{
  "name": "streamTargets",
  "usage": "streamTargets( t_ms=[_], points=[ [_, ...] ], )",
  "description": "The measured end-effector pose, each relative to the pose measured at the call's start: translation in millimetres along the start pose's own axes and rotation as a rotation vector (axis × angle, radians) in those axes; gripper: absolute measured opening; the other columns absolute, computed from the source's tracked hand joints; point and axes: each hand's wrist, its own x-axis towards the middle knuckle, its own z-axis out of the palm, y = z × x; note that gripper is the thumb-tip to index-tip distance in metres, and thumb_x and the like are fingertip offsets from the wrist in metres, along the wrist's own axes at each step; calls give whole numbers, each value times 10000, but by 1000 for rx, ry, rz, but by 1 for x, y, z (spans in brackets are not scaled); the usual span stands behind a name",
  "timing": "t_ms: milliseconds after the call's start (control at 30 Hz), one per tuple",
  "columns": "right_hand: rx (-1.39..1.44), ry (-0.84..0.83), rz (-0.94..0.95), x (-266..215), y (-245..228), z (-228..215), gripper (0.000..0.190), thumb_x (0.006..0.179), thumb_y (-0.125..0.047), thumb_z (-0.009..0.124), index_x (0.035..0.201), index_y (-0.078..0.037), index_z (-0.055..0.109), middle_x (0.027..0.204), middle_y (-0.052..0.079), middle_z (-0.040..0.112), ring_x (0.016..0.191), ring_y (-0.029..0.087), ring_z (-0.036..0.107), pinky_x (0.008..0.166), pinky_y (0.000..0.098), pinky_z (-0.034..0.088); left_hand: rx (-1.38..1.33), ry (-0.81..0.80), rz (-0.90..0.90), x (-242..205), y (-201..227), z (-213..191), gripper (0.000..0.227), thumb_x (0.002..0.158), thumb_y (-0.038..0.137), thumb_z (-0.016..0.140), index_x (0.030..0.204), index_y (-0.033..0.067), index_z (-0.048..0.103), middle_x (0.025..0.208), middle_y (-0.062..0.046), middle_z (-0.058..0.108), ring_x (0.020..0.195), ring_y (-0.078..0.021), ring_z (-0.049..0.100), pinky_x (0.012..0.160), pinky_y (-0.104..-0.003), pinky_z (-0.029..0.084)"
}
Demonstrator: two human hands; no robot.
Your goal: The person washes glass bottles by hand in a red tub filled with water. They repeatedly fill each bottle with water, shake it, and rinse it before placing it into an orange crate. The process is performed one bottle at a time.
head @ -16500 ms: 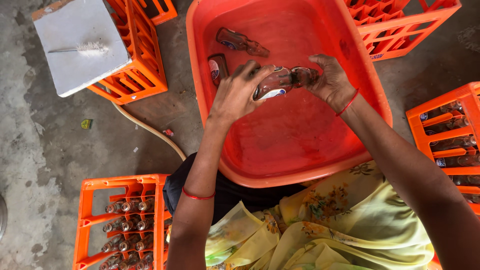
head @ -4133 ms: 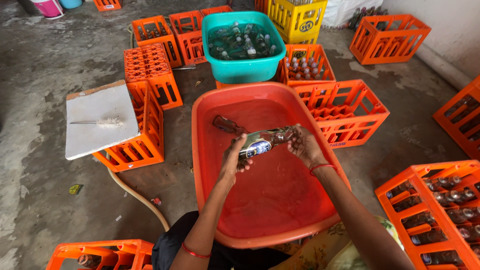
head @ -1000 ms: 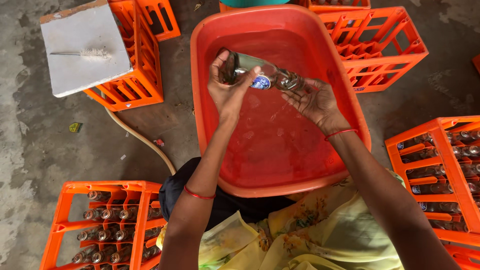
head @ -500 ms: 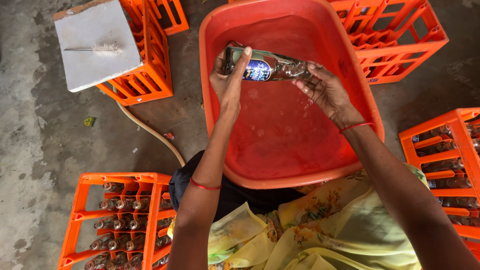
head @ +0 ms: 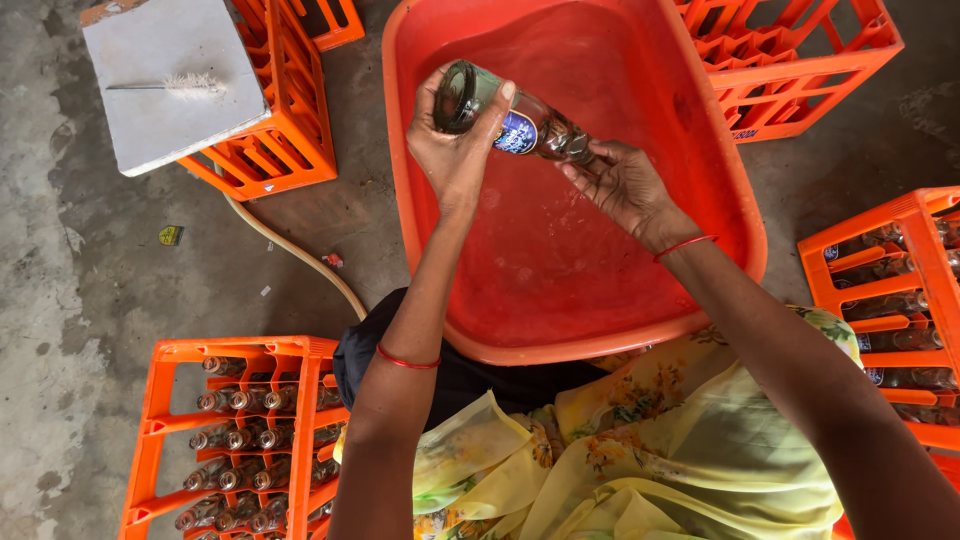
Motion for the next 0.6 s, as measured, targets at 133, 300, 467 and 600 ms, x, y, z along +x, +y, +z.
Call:
streamTargets(
  t_ms=[133,300,467,600],
  points=[
    [15,-39,31,2,3,-3,392,964,-123,635,1279,80,520,1203,245,625,1006,264,722,904,291,647,58,-7,28,-3,2,1,442,791,200,905,1142,50,683,940,-53,762,846,-138,769,776,-312,685],
    [-163,48,36,15,13,-18,577,949,-299,609,1437,-80,392,1305,240,577,1068,311,688,912,419,623,52,-49,157,-9,3,3,448,834,165,925,1184,60,666,1019,-36,746,965,-143,750,947,-329,659],
    [-497,83,60,27,20,-35,586,972,-457,555,1467,-159,454,1389,87,556,1175,265,593,958,456,540,124,-19,179,-10,12,3,484,799,133,936,1181,60,649,1065,-25,702,1004,-130,717,956,-323,647],
    [-592,48,78,28,15,-37,552,984,-452,546,1447,-153,506,1400,91,568,1179,237,592,958,424,517,113,15,167,-10,13,1,517,773,122,942,1187,61,639,1087,-27,680,999,-125,702,940,-316,630]
  ],
)
